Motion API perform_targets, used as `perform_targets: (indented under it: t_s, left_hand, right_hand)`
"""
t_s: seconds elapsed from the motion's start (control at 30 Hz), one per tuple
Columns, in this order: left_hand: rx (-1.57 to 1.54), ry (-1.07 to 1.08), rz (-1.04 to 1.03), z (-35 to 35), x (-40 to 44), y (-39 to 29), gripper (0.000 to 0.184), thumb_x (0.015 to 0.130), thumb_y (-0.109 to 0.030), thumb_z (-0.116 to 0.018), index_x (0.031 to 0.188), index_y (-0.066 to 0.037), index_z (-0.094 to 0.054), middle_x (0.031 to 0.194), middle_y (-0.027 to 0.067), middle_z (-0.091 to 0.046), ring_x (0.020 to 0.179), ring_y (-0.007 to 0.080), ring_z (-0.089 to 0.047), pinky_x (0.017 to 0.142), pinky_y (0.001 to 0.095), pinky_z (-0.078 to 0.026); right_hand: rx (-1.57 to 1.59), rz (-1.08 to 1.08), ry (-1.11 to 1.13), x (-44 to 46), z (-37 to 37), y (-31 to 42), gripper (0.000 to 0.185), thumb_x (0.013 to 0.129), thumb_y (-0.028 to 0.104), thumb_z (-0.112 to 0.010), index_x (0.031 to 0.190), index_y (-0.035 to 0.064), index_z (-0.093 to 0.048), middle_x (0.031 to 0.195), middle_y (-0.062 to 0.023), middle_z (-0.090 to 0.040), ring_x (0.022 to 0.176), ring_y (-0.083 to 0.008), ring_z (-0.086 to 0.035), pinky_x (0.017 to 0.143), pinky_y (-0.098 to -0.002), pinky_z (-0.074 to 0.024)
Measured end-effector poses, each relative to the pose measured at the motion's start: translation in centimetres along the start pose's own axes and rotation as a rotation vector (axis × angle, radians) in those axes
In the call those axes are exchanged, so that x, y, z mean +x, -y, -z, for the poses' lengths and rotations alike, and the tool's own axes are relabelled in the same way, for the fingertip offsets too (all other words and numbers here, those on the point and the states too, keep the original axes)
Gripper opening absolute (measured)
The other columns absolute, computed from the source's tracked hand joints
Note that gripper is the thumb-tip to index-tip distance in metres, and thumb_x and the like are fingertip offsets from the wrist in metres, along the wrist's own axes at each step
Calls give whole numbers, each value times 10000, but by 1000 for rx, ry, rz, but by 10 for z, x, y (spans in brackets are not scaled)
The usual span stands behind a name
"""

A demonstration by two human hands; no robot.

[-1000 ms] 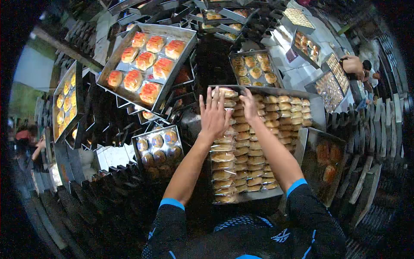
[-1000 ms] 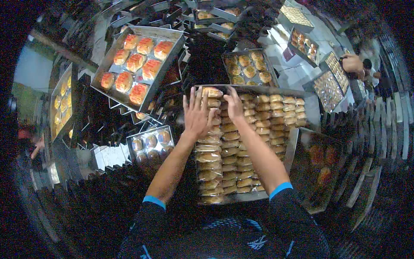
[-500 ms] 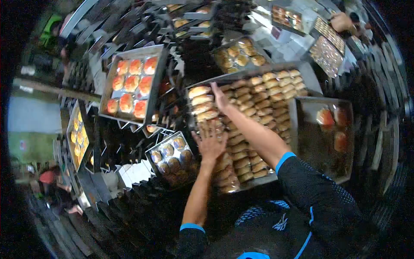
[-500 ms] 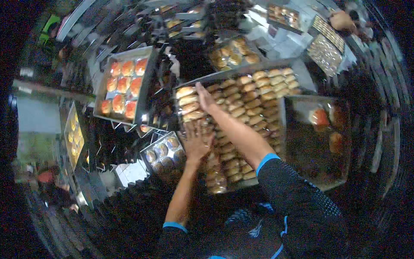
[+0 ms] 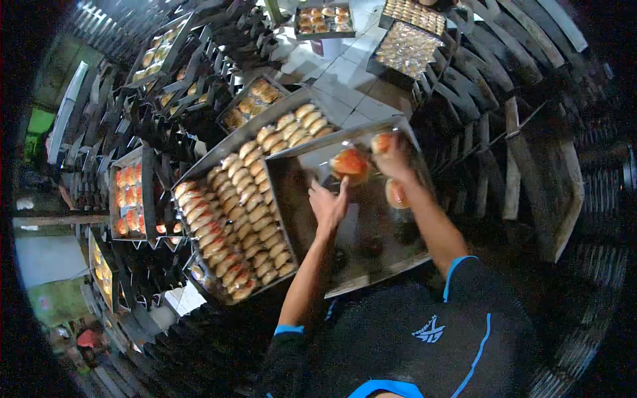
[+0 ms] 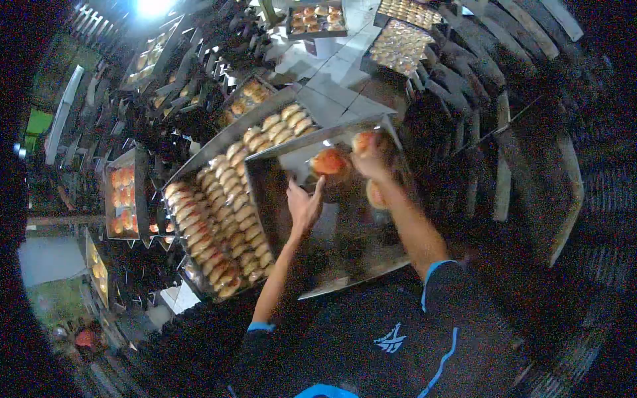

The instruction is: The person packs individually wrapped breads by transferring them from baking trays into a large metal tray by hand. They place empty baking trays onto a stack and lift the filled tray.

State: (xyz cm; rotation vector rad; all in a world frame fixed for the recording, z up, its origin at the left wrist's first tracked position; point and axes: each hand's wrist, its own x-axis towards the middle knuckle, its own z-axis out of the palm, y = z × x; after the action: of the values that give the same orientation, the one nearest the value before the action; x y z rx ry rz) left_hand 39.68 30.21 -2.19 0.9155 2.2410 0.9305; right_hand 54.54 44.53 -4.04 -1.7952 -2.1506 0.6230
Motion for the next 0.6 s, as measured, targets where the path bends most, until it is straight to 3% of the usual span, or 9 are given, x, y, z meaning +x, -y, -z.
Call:
perform_targets:
  t_s: [0.03,0.13,0.2,0.3,0.37,0.4,0.5,0.57,0.6]
  left_hand:
    - [61,-4,186,-23,10,-13,963,689,-531,-664,1250,133,-250,1209,332,-366,1147,417,-377,936,443,-336]
    - [419,-130,232,-60,31,-30,1153,585,-616,-693,1262,164,-180,1196,361,-347,1136,460,-365,917,504,-334]
    - [442,-81,181,-56,38,-19,1145,553,-613,-714,1250,156,-229,1211,345,-345,1139,456,-364,912,511,-334]
    - [456,-49,123,-27,28,-17,1019,506,-553,-779,1180,109,-398,1164,284,-431,1081,409,-449,867,482,-389]
    - [180,55,35,-11,25,15,830,522,-492,-803,1065,58,-501,1069,232,-517,964,356,-541,801,423,-454]
    - [112,12,-227,-3,13,22,689,621,-436,-771,1042,29,-486,994,192,-562,894,298,-585,749,381,-489]
    - [-448,96,-157,-1,-21,60,631,723,-332,-719,1141,26,-410,1047,149,-548,937,259,-573,776,367,-487]
    - [-573,95,-65,8,-49,44,532,788,-267,-651,1164,8,-393,1068,127,-539,943,237,-577,785,333,-492]
    - [-698,98,10,11,-56,34,436,853,-202,-583,1187,-10,-377,1090,106,-530,950,215,-580,795,300,-497]
  right_hand:
    - [-128,19,1,-5,-7,0,736,755,322,-585,1317,-37,-273,1242,-288,-404,1175,-416,-389,1000,-403,-311]
    - [392,73,169,-41,35,1,788,751,284,-615,1351,-14,-199,1322,-309,-265,1219,-450,-284,1013,-468,-265]
    - [178,187,-67,-71,30,-32,833,726,262,-645,1343,-48,-178,1321,-319,-252,1209,-455,-291,1003,-467,-276]
    - [223,-24,139,-109,17,-53,905,678,269,-699,1325,-79,-171,1305,-325,-262,1194,-455,-308,989,-459,-296]
    - [218,-36,113,-113,9,-57,941,652,283,-729,1318,-83,-174,1279,-320,-298,1176,-450,-333,987,-455,-299]
    - [197,-44,76,-114,7,-58,977,625,298,-759,1310,-86,-178,1253,-315,-335,1158,-445,-358,986,-452,-302]
    - [561,-113,375,-115,24,-60,1022,613,318,-775,1311,-90,-150,1304,-307,-283,1216,-410,-306,1013,-463,-263]
    - [622,26,314,-115,-2,-96,880,667,318,-756,1289,-65,-265,1265,-229,-397,1177,-323,-398,987,-413,-320]
    - [903,-90,496,-104,30,-86,734,715,296,-719,1248,-43,-344,1214,-178,-457,1136,-272,-441,970,-383,-343]
